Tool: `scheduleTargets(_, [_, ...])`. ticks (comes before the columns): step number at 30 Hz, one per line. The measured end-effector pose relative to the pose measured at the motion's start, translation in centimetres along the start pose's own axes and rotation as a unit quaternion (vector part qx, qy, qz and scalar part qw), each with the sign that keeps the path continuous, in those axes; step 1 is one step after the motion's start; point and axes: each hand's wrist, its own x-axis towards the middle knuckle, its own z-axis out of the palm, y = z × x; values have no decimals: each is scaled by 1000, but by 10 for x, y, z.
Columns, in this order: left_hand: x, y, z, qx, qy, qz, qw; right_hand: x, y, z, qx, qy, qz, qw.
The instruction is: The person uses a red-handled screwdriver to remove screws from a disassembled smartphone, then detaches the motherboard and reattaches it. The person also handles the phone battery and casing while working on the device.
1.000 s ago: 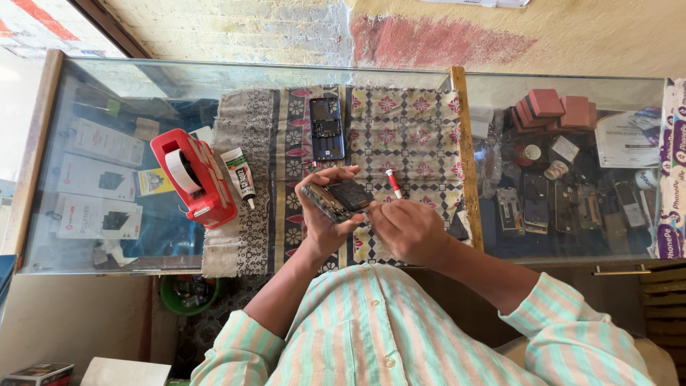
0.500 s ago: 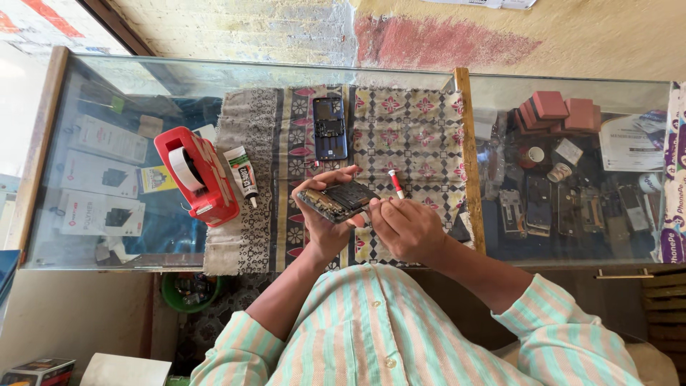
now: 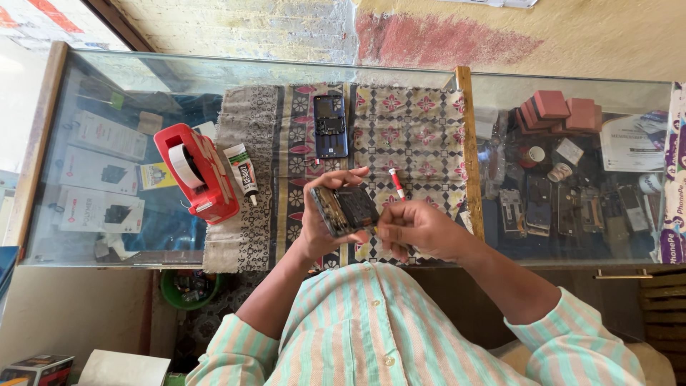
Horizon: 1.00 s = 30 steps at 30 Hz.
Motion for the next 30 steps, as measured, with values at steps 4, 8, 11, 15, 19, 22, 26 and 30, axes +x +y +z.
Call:
scheduleTargets(4, [1, 5, 1, 65, -63, 29, 995, -2, 14, -7, 105, -31, 84, 990])
scheduleTargets(8, [3, 9, -2, 114, -82, 61, 988, -1, 30, 1, 188, -13, 64, 980])
scheduleTargets(11, [4, 11, -5, 132, -77, 84, 985, 0, 41, 16, 228, 47, 27, 972])
scheduleTargets(15, [8, 10, -9, 183, -62, 128, 973, 6, 50, 32, 272, 112, -41, 955])
scheduleTargets(19, [8, 10, -8, 192, -42, 146, 970, 7, 58, 38, 250, 140, -83, 954])
scheduleTargets(22, [9, 12, -10, 209, -57, 138, 966, 8, 59, 35, 258, 118, -68, 956])
scheduleTargets(26, [9, 13, -9, 211, -53, 124, 968, 9, 55, 29, 308, 59, -31, 949])
scheduleTargets(30, [8, 13, -8, 193, -49, 120, 973, 6, 48, 29, 296, 81, -8, 952])
